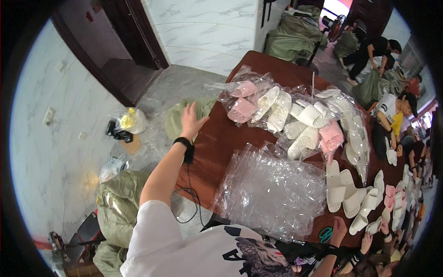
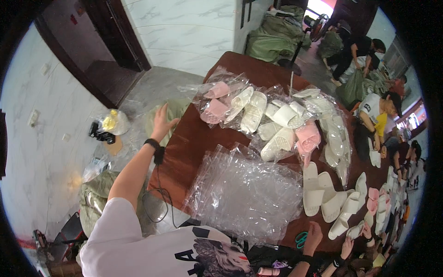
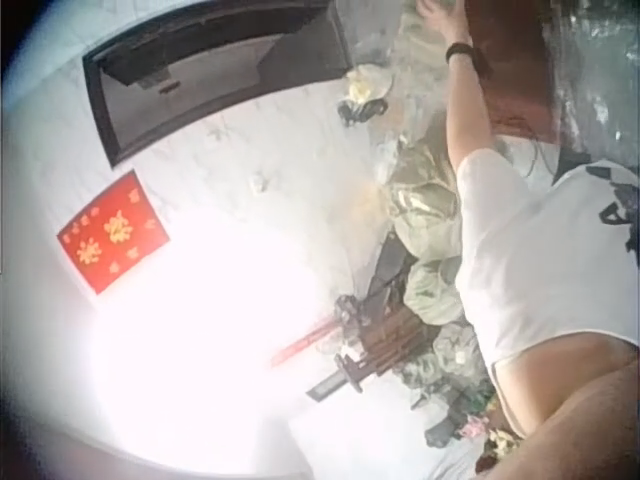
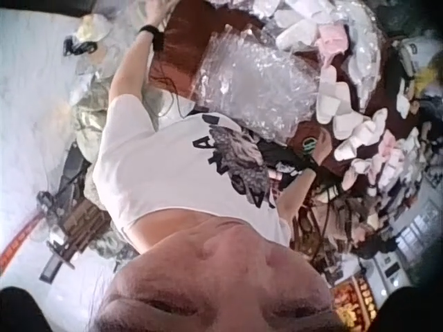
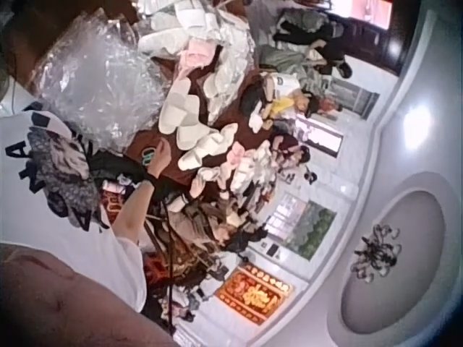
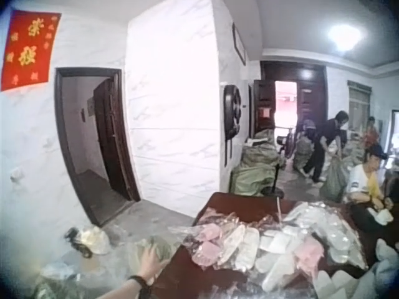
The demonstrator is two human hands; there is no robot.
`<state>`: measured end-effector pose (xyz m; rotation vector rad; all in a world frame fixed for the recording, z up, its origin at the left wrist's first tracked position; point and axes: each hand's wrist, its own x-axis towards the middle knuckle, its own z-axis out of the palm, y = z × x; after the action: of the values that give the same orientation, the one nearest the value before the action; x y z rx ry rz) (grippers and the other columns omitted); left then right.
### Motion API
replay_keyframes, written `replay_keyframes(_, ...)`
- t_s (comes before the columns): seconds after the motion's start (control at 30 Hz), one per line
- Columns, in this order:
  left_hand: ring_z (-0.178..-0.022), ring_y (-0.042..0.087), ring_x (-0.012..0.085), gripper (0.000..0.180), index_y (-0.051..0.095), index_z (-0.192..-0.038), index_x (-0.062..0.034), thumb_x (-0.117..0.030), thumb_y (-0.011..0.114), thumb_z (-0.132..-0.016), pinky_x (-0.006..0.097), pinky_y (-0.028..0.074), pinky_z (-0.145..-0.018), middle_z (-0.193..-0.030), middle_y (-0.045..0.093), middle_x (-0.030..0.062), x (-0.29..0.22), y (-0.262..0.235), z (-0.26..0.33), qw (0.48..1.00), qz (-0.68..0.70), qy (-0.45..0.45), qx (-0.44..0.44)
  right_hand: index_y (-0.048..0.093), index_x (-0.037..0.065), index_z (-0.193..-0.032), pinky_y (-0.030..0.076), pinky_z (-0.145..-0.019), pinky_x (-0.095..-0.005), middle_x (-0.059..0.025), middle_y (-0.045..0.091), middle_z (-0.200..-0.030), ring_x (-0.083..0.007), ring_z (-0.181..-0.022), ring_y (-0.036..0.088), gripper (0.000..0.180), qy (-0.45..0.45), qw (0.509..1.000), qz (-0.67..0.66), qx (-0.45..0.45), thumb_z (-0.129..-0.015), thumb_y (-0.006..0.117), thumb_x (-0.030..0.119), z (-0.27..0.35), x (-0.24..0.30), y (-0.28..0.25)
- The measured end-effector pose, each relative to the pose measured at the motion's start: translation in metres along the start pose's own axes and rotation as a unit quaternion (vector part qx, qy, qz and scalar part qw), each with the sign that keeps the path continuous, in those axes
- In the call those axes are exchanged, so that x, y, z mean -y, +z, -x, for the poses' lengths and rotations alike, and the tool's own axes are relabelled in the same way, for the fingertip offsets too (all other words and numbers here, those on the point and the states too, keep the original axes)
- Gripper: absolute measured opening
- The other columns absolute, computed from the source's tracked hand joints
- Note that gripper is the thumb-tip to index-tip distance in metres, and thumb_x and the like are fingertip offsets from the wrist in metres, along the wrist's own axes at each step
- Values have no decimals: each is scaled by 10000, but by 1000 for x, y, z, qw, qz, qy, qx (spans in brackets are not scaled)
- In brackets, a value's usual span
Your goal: Packing manufactured sandals/shoes into plastic bags at a production table.
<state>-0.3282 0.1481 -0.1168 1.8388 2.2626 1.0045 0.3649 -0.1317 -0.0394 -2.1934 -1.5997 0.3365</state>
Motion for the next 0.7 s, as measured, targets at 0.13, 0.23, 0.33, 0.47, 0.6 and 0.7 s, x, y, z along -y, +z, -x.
replay_keyframes(0.13,-1193,495,414,852,271,-1411,-1,-260,774,-773,538,450,-951,-1336,409,312,-84,41,-63,984,154,-23,-90,641,-18,-949,493,-709,-310,-121,667,-886,-201,-792,642,107,35,998,-46,-4,-891,556,12,26,23,-1)
replay_keyframes(0.23,-856,661,322,588,381,-1274,-6,-141,721,-813,450,587,-661,-1129,550,276,-98,48,-96,839,405,-355,78,640,-17,-957,491,-673,-254,-61,659,-841,-111,-759,621,108,126,985,-116,23,-912,555,34,35,90,0)
replay_keyframes(0.33,-636,635,233,272,403,-1125,1,21,504,-873,361,587,-527,-943,541,146,-159,46,-79,775,587,-231,36,636,-11,-1011,493,-688,-220,-29,647,-867,-89,-776,603,142,94,960,-258,47,-948,537,70,23,144,14)
replay_keyframes(0.47,-868,646,271,206,369,-1075,-56,-59,518,-932,379,564,-763,-963,518,102,-253,-2,13,656,723,-184,117,359,43,-1413,522,-711,-254,-104,636,-1109,-153,-915,641,563,11,902,-404,153,-902,595,65,-29,237,73)
replay_keyframes(0.6,-926,652,257,208,391,-1112,-71,-66,524,-952,355,548,-795,-986,533,66,-261,0,87,572,781,-196,157,429,27,-1356,505,-841,-310,-145,528,-1302,-254,-1015,616,558,-88,918,-371,110,-835,624,2,-82,341,144)
replay_keyframes(0.7,-992,617,168,151,539,-1090,-43,-118,544,-959,293,499,-840,-988,572,47,-234,-25,109,727,623,-115,265,548,11,-1214,482,-873,-312,-154,599,-1199,-270,-1047,612,407,-106,945,-301,67,-815,620,-29,-112,331,178)
